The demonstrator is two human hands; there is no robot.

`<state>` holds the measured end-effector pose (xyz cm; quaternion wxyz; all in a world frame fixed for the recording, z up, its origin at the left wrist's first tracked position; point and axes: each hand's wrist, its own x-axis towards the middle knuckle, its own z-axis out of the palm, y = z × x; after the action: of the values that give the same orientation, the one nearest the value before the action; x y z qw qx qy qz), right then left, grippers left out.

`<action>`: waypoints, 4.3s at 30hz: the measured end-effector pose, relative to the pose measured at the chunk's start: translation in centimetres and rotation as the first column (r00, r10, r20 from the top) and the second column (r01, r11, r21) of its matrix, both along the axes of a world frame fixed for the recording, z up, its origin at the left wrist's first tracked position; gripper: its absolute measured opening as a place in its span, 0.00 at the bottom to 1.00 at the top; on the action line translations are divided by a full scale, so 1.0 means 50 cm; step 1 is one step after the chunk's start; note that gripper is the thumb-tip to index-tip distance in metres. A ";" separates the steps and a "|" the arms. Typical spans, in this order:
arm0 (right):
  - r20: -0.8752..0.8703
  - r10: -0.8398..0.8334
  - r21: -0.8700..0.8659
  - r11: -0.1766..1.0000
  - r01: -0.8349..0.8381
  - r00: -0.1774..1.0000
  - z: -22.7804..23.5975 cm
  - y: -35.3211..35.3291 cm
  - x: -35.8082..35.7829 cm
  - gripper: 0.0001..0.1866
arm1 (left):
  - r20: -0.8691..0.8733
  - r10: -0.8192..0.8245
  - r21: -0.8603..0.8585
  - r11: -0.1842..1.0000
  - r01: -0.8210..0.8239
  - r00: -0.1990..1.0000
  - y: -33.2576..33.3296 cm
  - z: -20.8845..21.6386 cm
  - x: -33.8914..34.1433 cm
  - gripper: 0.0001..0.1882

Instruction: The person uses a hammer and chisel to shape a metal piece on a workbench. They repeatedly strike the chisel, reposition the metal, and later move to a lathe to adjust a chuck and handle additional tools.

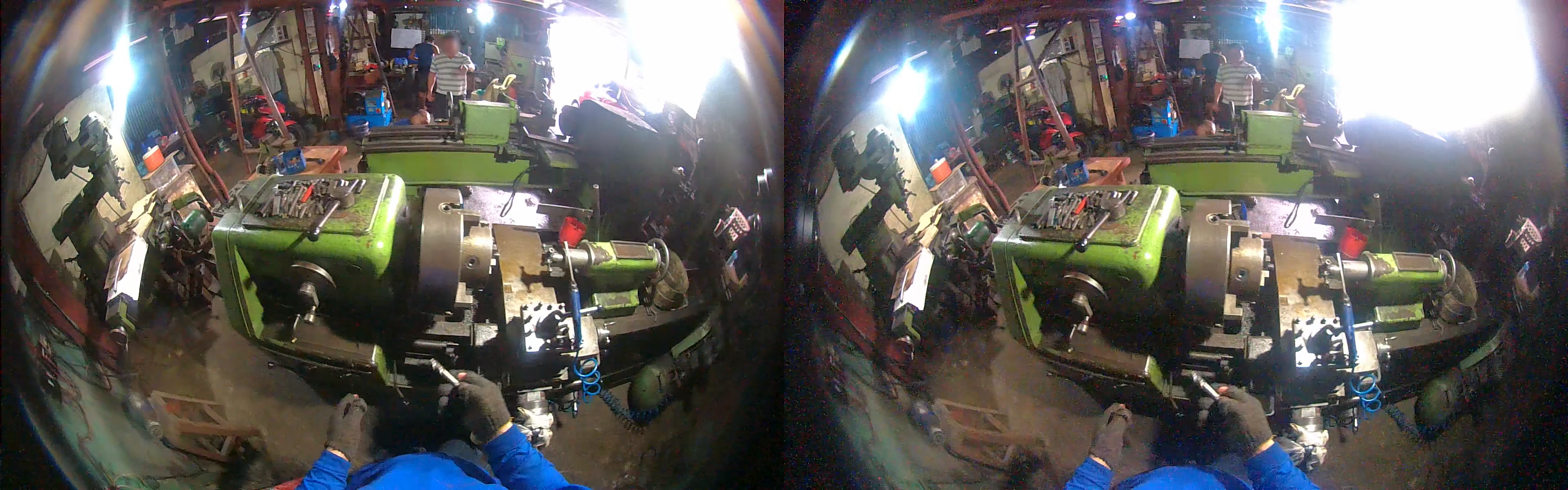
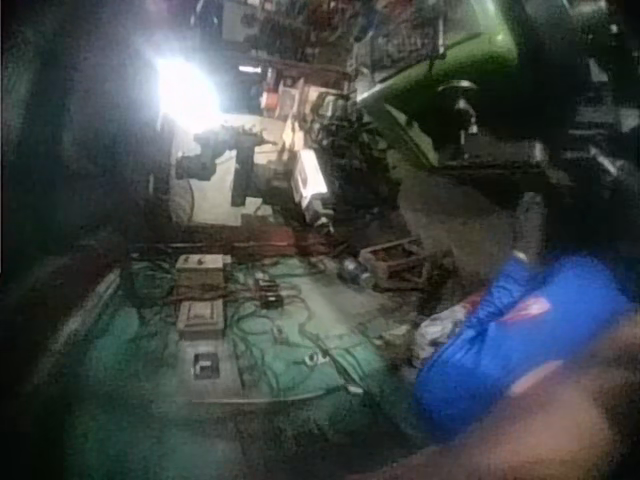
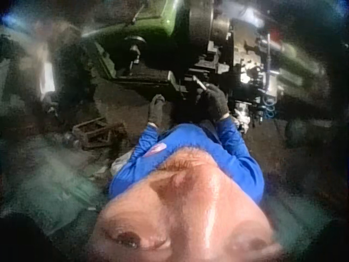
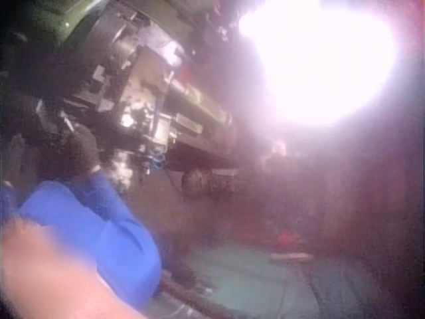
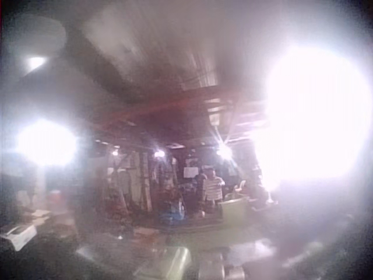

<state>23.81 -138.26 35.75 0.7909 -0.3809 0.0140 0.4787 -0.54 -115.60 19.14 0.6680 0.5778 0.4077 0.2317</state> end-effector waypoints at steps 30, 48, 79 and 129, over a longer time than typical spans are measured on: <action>0.243 0.080 0.133 0.985 -0.115 0.967 0.085 0.753 -0.058 0.19 | -0.193 0.299 0.352 0.910 -0.219 0.934 0.377 -0.162 -0.539 0.25; 0.429 0.685 -0.190 0.706 -0.682 0.590 -0.052 1.325 -0.557 0.17 | 0.001 0.382 0.595 0.743 -0.308 0.924 0.973 0.202 -0.581 0.28; 0.423 -0.242 -0.062 0.954 0.294 0.873 -0.144 2.631 -0.186 0.11 | -0.068 0.083 0.175 0.982 -0.070 0.994 2.318 -0.050 -0.534 0.31; 0.366 0.880 -0.606 -0.022 0.795 0.304 -0.657 3.280 1.654 0.21 | -0.799 0.022 0.559 0.399 0.727 0.601 2.926 -0.196 0.677 0.50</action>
<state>106.51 25.75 2.92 0.0100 -0.9902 -0.1392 -0.0081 33.32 30.69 9.36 0.1127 0.9455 0.3056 -0.0024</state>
